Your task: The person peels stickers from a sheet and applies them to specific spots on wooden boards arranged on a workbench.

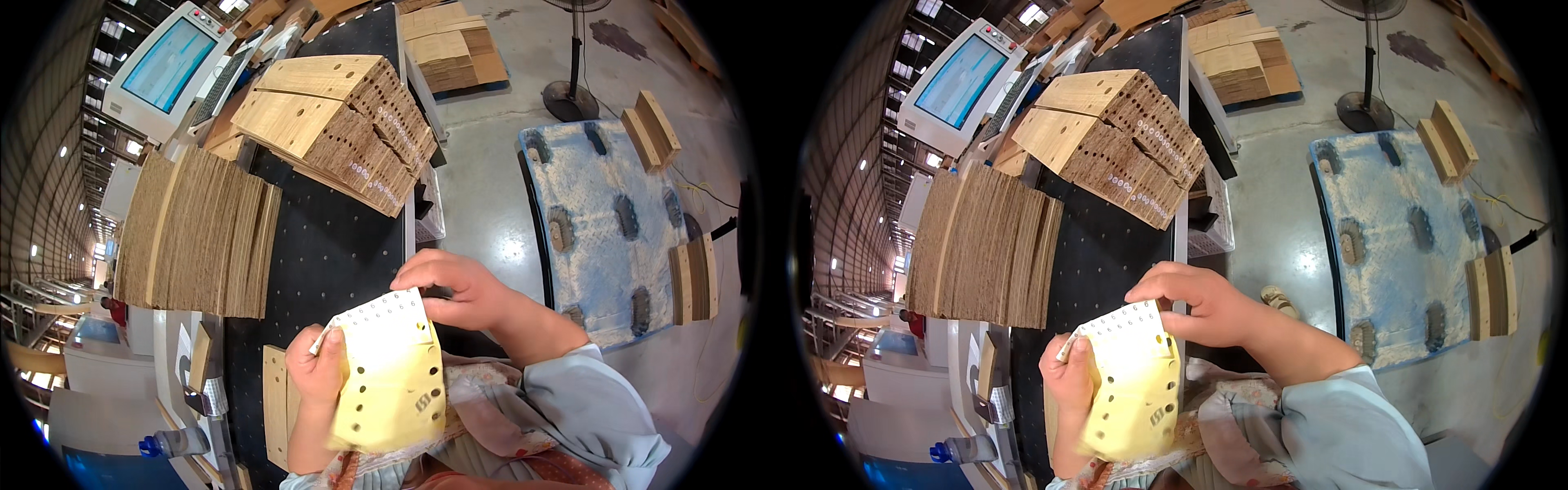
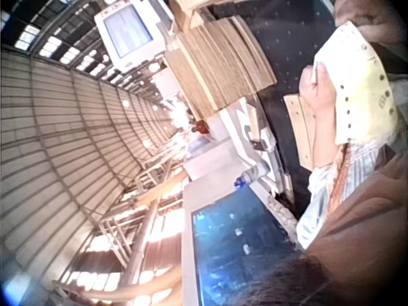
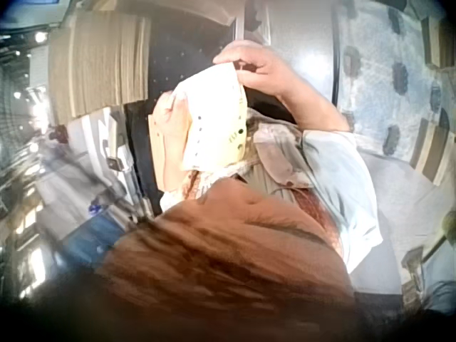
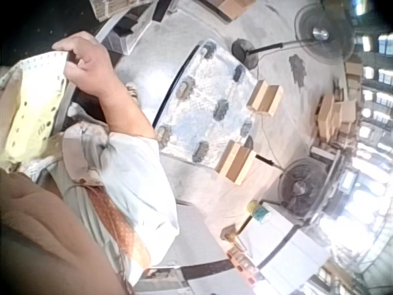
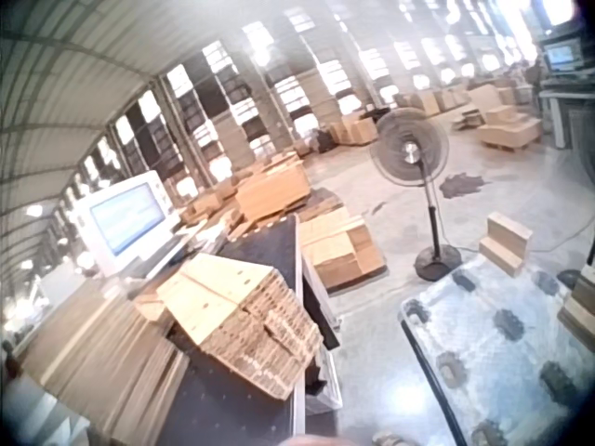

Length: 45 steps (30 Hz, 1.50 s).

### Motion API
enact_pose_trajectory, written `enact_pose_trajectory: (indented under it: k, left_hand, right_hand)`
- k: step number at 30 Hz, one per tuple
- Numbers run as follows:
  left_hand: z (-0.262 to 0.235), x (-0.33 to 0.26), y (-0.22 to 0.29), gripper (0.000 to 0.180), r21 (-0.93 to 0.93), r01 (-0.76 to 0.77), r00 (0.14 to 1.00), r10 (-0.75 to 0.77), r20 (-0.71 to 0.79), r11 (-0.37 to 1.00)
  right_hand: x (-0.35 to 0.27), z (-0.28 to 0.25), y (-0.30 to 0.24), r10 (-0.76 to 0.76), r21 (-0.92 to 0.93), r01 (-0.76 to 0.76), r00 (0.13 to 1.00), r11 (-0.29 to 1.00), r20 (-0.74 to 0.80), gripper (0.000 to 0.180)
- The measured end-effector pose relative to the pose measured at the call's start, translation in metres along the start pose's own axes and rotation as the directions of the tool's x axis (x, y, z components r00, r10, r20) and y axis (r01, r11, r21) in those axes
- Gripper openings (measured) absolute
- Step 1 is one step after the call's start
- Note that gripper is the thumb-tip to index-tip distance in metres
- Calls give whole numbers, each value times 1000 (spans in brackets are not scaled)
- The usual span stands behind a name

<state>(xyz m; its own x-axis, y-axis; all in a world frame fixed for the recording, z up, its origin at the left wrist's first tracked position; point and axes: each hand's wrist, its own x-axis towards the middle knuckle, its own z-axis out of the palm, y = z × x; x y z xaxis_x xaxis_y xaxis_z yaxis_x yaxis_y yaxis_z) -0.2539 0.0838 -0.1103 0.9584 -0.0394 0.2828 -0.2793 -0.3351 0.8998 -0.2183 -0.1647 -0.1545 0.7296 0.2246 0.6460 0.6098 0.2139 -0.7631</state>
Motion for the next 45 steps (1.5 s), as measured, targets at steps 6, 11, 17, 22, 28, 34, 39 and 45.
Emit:
enact_pose_trajectory:
  k: [6,11,17,22,28,34,39,45]
  left_hand:
    - [1,-5,-1,24,-34,-141,988,142,58,989]
    - [11,3,15,12,3,-276,960,276,58,961]
    - [1,-1,9,12,-2,-351,933,350,89,936]
    - [-1,-4,5,10,123,-376,925,379,-3,918]
    - [5,-8,5,11,235,-398,915,401,36,887]
    - [2,-8,8,11,83,-306,952,303,53,948]
    - [3,-1,11,10,-31,-216,968,219,121,976]
    - [2,2,25,9,242,-363,926,318,205,900]
  right_hand:
    - [-6,4,2,112,75,-112,994,991,3,15]
    - [-8,10,4,102,155,-96,994,983,-32,11]
    - [-8,17,1,249,388,-227,968,893,-7,12]
    - [-6,17,5,477,718,-388,875,578,89,22]
    - [3,22,-8,326,232,-327,944,916,43,26]
    - [8,20,-17,299,82,-298,954,951,-9,15]
    - [10,14,-13,273,59,-274,962,960,9,12]
    - [6,3,-6,369,312,-370,927,875,66,11]
